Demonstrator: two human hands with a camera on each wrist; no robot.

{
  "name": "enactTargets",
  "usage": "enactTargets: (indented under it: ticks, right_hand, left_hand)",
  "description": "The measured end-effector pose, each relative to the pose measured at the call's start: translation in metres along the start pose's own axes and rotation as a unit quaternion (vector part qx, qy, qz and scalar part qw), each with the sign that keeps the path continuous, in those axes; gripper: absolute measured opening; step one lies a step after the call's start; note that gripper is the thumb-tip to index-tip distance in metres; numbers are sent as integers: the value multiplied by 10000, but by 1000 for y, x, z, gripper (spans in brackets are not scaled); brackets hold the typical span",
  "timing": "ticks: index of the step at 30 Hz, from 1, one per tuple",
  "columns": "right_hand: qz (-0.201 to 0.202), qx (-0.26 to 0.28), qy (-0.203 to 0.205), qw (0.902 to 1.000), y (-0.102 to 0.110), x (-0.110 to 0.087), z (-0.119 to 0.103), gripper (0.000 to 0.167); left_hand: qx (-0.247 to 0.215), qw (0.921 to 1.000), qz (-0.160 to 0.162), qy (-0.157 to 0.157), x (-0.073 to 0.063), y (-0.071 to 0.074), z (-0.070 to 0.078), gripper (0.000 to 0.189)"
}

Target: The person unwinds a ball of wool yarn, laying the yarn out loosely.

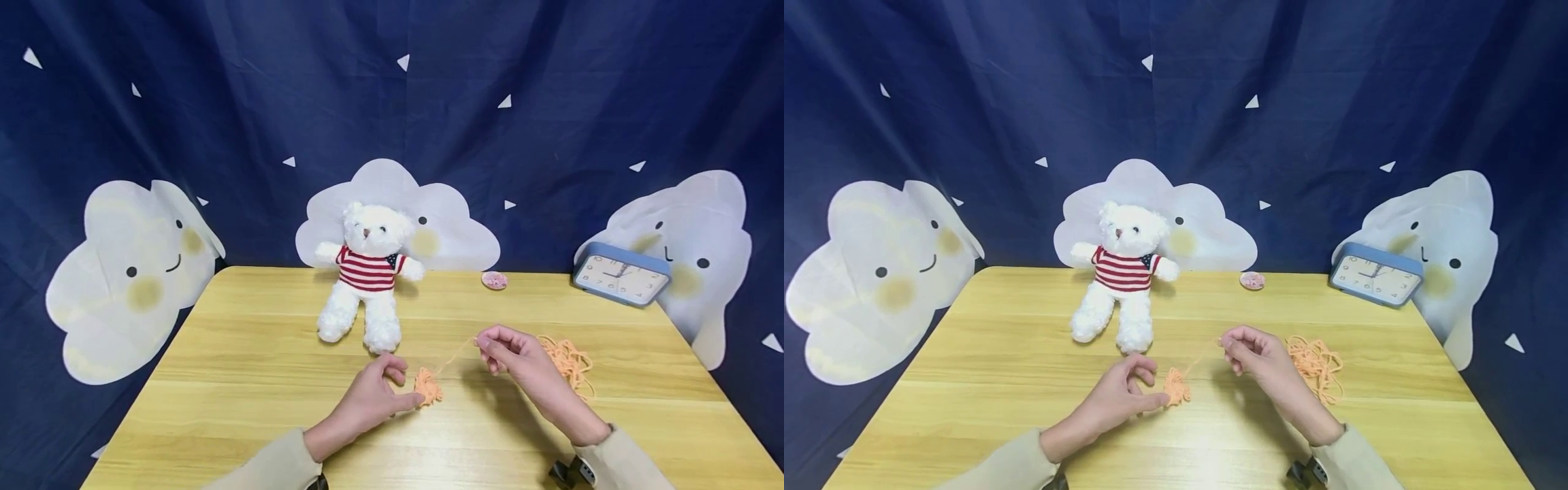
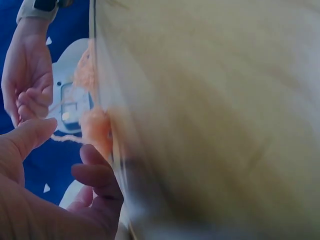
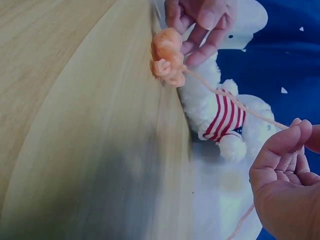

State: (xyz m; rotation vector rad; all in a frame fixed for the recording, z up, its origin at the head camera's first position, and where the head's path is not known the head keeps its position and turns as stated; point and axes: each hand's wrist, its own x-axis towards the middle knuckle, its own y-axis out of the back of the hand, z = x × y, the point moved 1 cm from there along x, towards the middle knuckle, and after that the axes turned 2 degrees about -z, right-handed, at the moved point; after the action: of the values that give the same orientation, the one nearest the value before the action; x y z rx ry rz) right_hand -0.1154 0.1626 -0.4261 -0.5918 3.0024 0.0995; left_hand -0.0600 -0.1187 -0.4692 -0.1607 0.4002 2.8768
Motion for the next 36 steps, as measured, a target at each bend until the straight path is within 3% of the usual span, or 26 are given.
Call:
enactTargets:
  ticks: [8,13,15,18,21,30,36]
  right_hand:
    - [13,4,-17,10000,1,-1,3,20]
    - [20,2,-80,10000,3,-2,5,20]
    - [20,9,-101,9999,4,-3,6,20]
    - [69,-10,-102,9999,7,-3,4,19]
    - [145,-33,-61,9999,12,-5,1,19]
    - [471,553,281,9970,37,-14,-3,14]
    - [458,1017,621,9918,51,-18,-2,18]
  left_hand:
    - [1015,9941,106,-370,9,-16,-4,59]
    - [1062,9936,-35,-396,13,-20,1,44]
    - [983,9947,-109,-270,16,-19,0,33]
    - [566,9981,-255,-14,20,-16,-3,23]
    - [-16,9992,-344,181,21,-12,-1,27]
    - [-1267,9900,-482,-388,7,11,11,54]
    - [-2127,9668,-948,-1055,-3,25,6,55]
